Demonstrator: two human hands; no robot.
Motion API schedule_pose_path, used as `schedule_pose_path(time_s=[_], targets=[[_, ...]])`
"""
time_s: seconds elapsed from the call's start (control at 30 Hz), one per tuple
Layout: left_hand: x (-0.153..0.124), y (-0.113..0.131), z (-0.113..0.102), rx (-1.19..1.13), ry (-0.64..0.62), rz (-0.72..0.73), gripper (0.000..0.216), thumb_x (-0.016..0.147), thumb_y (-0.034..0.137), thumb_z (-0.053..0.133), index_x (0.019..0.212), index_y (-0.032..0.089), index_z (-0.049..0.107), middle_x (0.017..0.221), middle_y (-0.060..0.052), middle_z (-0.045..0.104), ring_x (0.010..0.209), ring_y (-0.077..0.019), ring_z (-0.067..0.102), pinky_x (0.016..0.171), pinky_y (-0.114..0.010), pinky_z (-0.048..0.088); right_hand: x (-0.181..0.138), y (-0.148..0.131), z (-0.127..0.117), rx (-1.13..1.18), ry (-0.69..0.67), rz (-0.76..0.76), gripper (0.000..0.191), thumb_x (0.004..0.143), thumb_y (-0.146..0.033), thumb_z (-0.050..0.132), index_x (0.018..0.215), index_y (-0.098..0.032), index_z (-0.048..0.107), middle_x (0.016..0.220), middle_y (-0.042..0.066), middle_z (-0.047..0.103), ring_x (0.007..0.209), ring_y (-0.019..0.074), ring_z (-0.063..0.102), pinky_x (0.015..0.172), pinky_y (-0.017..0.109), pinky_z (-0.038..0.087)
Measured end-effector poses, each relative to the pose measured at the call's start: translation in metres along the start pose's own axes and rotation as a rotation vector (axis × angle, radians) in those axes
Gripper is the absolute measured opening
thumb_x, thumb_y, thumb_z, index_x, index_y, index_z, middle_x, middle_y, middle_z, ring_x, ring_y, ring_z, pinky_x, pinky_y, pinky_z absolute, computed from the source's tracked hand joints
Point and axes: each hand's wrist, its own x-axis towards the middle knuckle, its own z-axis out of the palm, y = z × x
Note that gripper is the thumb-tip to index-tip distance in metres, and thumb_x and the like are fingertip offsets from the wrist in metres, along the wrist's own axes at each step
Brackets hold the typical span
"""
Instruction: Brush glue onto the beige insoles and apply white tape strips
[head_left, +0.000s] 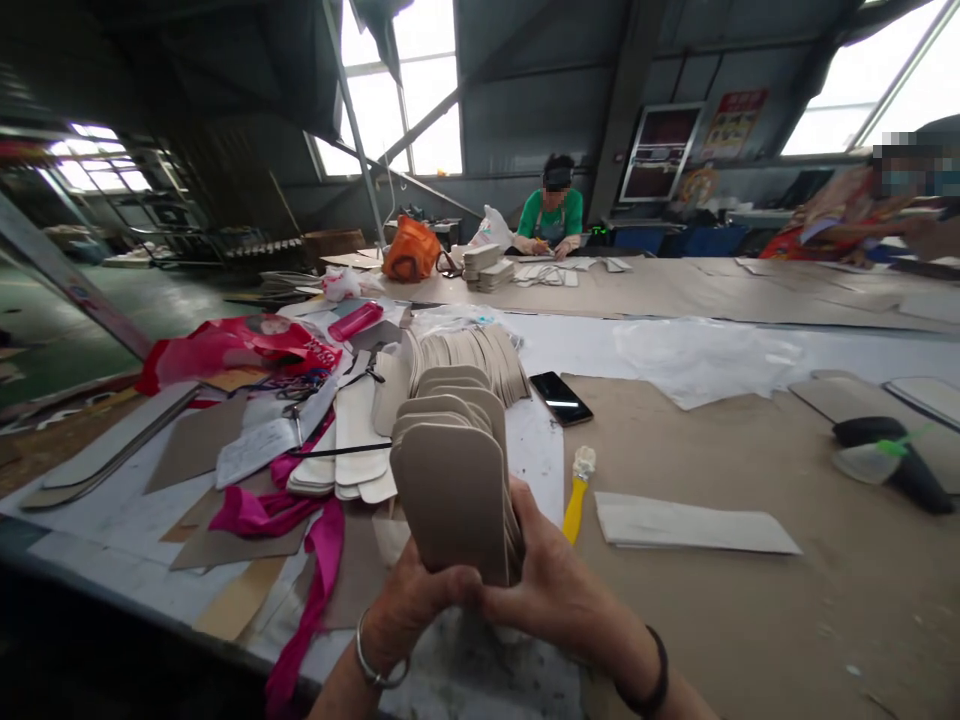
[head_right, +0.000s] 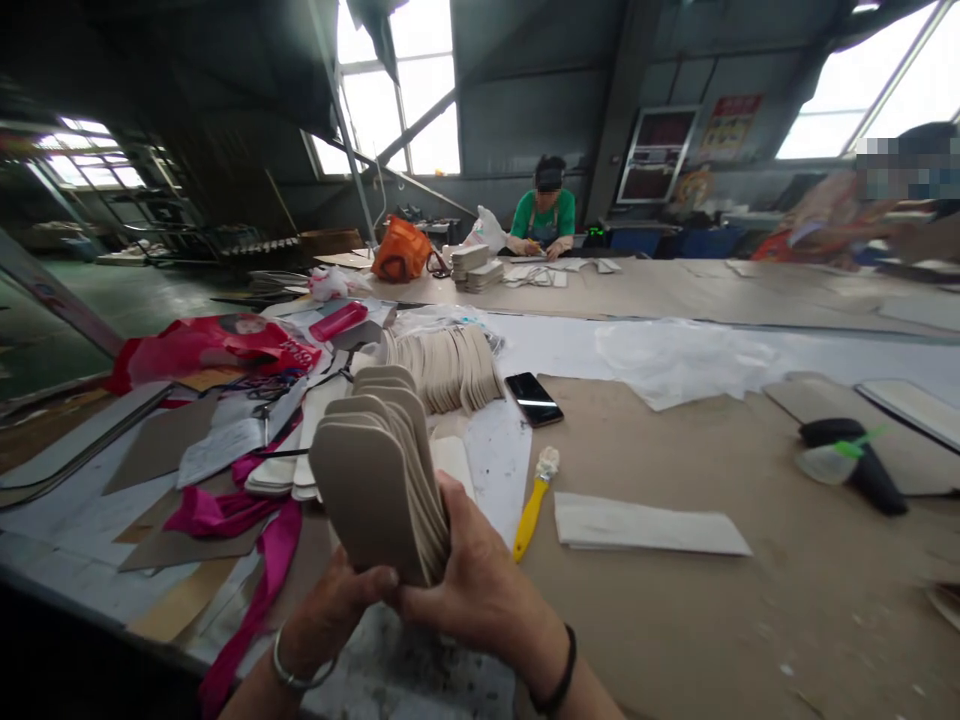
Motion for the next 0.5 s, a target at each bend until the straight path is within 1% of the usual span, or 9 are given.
schedule_pose_path(time_s=[0.07,0.13,0.2,0.27,0.3,0.33,0.4,0.47,0.5], targets=[[0.0,0.001,0.002,0.048,-0.023,0.008,0.07,0.054,0.055,0.086,0.108,0.014,0.07,0.103,-0.013,0.075,0.1,-0.0351,0.068,0.092,-0.047,0.054,-0.002,0.001,0.0,-0.002,0.004,-0.012,0.07,0.068,-0.024,0.076,0.128,-0.019,0.04,0.114,0.008,0.059,0.099,0.0235,0.06,0.087,0.036,0.05],[0.001,0.001,0.003,0.11,-0.026,0.034,0.073,0.055,0.062,0.082,0.108,0.013,0.069,0.107,-0.015,0.074,0.103,-0.036,0.066,0.093,-0.047,0.053,-0.004,0.004,0.001,0.002,0.035,-0.005,0.063,0.068,-0.026,0.076,0.122,-0.019,0.043,0.109,0.006,0.061,0.096,0.0232,0.06,0.084,0.036,0.05],[0.003,-0.002,0.002,0.189,0.01,0.083,0.072,0.069,0.072,0.065,0.111,0.014,0.067,0.114,-0.016,0.071,0.112,-0.0343,0.062,0.101,-0.046,0.049,-0.005,0.009,0.001,0.025,0.092,0.022,0.056,0.068,-0.028,0.077,0.114,-0.019,0.047,0.104,0.006,0.062,0.093,0.0236,0.061,0.082,0.036,0.051],[0.004,-0.01,0.0,0.291,0.058,0.134,0.071,0.082,0.073,0.043,0.114,0.014,0.065,0.119,-0.015,0.069,0.119,-0.0306,0.058,0.108,-0.043,0.042,-0.005,0.015,0.0,0.066,0.159,0.048,0.053,0.067,-0.03,0.077,0.11,-0.019,0.049,0.102,0.006,0.063,0.093,0.0243,0.061,0.081,0.036,0.051],[0.005,-0.015,0.0,0.349,0.079,0.152,0.07,0.086,0.071,0.034,0.114,0.015,0.065,0.119,-0.015,0.069,0.118,-0.0289,0.058,0.108,-0.042,0.042,-0.005,0.017,-0.001,0.09,0.194,0.054,0.053,0.067,-0.03,0.078,0.11,-0.019,0.049,0.102,0.005,0.063,0.094,0.0246,0.061,0.082,0.037,0.051],[0.005,-0.021,-0.001,0.412,0.096,0.162,0.069,0.089,0.069,0.029,0.111,0.015,0.066,0.114,-0.015,0.07,0.113,-0.0279,0.061,0.104,-0.041,0.045,-0.004,0.019,-0.003,0.116,0.226,0.061,0.054,0.066,-0.031,0.078,0.111,-0.019,0.05,0.103,0.005,0.064,0.094,0.0248,0.061,0.082,0.037,0.051],[0.005,-0.033,-0.003,0.552,0.138,0.174,0.065,0.09,0.066,0.027,0.097,0.016,0.069,0.096,-0.014,0.074,0.093,-0.0268,0.067,0.087,-0.039,0.054,-0.003,0.022,-0.008,0.176,0.274,0.092,0.057,0.063,-0.033,0.081,0.111,-0.02,0.052,0.102,0.005,0.066,0.095,0.0253,0.062,0.083,0.037,0.052],[0.005,-0.043,-0.007,0.702,0.203,0.199,0.06,0.091,0.062,0.029,0.077,0.019,0.068,0.074,-0.012,0.071,0.071,-0.0249,0.066,0.068,-0.037,0.055,-0.001,0.022,-0.016,0.266,0.315,0.134,0.059,0.061,-0.036,0.083,0.11,-0.02,0.053,0.101,0.005,0.068,0.094,0.0258,0.063,0.082,0.037,0.052],[0.006,-0.046,-0.01,0.776,0.242,0.221,0.055,0.089,0.06,0.035,0.067,0.02,0.065,0.065,-0.01,0.067,0.064,-0.0241,0.063,0.063,-0.036,0.053,-0.001,0.021,-0.021,0.326,0.335,0.147,0.06,0.061,-0.038,0.084,0.11,-0.02,0.054,0.1,0.006,0.069,0.094,0.0261,0.064,0.081,0.037,0.053]])
